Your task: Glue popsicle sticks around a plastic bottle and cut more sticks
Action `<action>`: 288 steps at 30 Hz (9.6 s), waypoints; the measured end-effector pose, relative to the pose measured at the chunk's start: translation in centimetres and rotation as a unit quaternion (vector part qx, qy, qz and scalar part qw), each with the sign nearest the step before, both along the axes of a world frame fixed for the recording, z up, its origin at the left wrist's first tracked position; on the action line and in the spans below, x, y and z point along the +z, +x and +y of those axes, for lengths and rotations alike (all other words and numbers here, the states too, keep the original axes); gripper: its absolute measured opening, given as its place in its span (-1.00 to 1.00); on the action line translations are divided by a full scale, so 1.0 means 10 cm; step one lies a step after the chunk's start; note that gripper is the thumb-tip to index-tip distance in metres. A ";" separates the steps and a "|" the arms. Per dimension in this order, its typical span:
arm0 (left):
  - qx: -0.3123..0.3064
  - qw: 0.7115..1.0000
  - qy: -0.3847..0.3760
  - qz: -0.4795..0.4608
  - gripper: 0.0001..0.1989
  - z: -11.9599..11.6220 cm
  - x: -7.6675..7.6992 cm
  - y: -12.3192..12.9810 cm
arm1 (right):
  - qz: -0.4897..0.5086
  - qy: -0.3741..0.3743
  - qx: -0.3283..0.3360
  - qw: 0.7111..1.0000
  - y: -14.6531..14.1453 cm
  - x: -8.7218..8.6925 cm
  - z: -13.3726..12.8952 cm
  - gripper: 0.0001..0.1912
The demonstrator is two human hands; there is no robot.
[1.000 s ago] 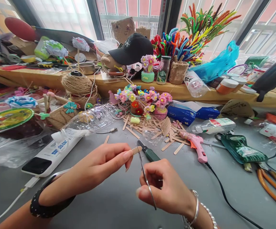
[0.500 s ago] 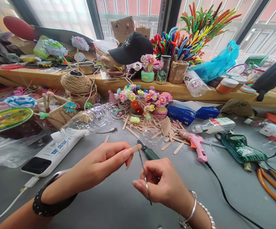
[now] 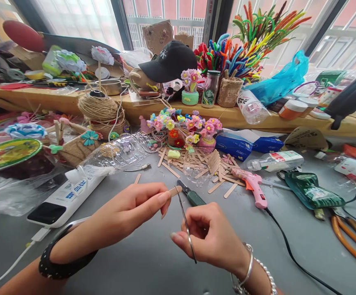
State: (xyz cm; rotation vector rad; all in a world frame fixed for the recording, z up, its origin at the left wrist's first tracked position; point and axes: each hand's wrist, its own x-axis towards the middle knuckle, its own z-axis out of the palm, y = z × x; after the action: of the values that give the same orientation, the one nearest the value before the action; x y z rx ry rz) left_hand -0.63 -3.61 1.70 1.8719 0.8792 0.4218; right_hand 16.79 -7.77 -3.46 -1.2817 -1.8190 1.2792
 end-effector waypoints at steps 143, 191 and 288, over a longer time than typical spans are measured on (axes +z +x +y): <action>0.006 0.999 0.052 -0.004 -0.72 -0.07 -0.04 0.06 | -0.058 0.032 -0.025 0.998 0.04 0.01 0.01 -0.57; 0.087 0.942 0.320 0.043 -0.79 -0.01 -0.18 0.04 | -0.435 0.035 -0.151 0.887 0.92 -0.27 0.24 -0.94; 0.094 0.698 0.709 0.040 -0.71 -0.03 -0.24 -0.06 | 0.172 0.083 -0.112 0.975 -0.02 0.24 0.05 -0.68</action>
State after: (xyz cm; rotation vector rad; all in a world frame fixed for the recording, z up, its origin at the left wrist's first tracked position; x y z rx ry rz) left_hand -1.27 -3.87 -0.67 3.1993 0.8251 1.4627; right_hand 16.57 -7.30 -1.10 -1.0630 -1.4597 1.1201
